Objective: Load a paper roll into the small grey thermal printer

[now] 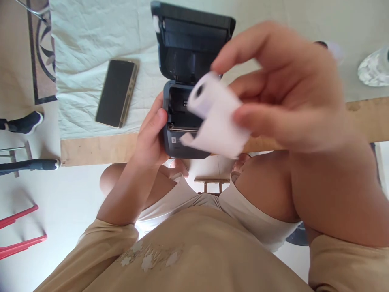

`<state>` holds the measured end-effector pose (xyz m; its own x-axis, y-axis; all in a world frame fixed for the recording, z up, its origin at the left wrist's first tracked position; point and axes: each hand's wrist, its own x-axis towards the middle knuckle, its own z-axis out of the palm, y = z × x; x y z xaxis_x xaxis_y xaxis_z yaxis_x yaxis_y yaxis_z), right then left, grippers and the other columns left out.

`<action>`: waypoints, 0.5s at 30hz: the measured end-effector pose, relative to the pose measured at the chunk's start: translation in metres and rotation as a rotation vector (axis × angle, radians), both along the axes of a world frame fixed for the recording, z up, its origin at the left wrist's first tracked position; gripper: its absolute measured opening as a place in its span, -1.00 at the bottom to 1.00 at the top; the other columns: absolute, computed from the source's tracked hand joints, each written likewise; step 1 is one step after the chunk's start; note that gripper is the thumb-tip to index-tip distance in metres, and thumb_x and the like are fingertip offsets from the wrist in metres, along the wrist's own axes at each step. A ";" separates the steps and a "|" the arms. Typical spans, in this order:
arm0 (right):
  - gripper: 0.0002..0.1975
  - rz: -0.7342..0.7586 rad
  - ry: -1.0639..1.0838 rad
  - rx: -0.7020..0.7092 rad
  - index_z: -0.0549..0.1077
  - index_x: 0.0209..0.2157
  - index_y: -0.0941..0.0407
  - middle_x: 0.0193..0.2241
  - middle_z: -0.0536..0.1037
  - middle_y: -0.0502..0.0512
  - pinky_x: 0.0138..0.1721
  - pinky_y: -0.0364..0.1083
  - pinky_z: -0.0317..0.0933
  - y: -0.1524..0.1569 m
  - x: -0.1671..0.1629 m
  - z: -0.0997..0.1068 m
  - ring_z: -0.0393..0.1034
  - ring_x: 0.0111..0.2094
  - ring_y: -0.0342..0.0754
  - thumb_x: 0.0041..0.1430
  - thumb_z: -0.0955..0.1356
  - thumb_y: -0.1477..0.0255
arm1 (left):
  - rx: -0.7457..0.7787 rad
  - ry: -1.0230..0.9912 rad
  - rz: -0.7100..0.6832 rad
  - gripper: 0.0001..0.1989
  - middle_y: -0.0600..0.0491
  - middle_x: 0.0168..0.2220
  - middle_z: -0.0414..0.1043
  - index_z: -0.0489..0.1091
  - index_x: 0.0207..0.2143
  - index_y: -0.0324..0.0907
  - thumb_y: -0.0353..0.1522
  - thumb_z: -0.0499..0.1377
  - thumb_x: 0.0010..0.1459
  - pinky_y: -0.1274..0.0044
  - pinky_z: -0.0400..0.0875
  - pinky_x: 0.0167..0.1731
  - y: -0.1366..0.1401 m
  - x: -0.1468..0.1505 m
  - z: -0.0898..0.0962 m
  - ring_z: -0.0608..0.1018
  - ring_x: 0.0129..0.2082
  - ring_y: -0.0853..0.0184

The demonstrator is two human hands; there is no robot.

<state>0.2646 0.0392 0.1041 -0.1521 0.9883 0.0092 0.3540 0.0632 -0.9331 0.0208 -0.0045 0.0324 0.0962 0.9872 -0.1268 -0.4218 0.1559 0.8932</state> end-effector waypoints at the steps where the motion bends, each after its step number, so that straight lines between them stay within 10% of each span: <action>1: -0.13 -0.024 0.102 0.002 0.67 -0.03 -0.18 -0.20 0.56 0.06 -0.45 -0.01 0.34 0.007 0.008 -0.003 0.58 -0.28 -0.01 -0.26 0.64 -0.43 | -0.007 -0.010 0.003 -0.44 0.00 0.15 0.72 0.54 0.21 0.02 0.15 0.38 0.39 0.17 0.63 0.40 0.000 0.000 0.001 0.48 0.61 -0.15; 8: -0.28 -0.155 0.187 -0.102 0.41 -0.26 -0.04 -0.44 0.38 -0.04 -0.53 0.02 0.20 0.037 0.027 -0.047 0.25 -0.54 -0.14 -0.28 0.70 -0.14 | -0.068 -0.053 0.004 -0.56 0.02 0.15 0.71 0.59 0.18 0.01 0.04 0.38 0.44 0.13 0.57 0.49 -0.002 -0.001 0.007 0.45 0.64 -0.11; 15: -0.61 0.010 -0.425 0.294 0.63 0.01 -0.03 -0.03 0.64 0.13 0.08 0.22 0.53 0.009 0.036 -0.063 0.55 -0.02 0.09 0.24 0.55 0.09 | -0.108 -0.084 0.030 -0.73 0.03 0.13 0.72 0.61 0.15 -0.03 -0.17 0.33 0.51 0.19 0.54 0.52 -0.004 0.001 0.016 0.47 0.62 -0.01</action>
<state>0.3009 0.0485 0.0408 -0.2118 0.9518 0.2218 0.6962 0.3062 -0.6493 0.0223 -0.0084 0.0484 0.0816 0.9708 -0.2256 -0.5007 0.2356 0.8330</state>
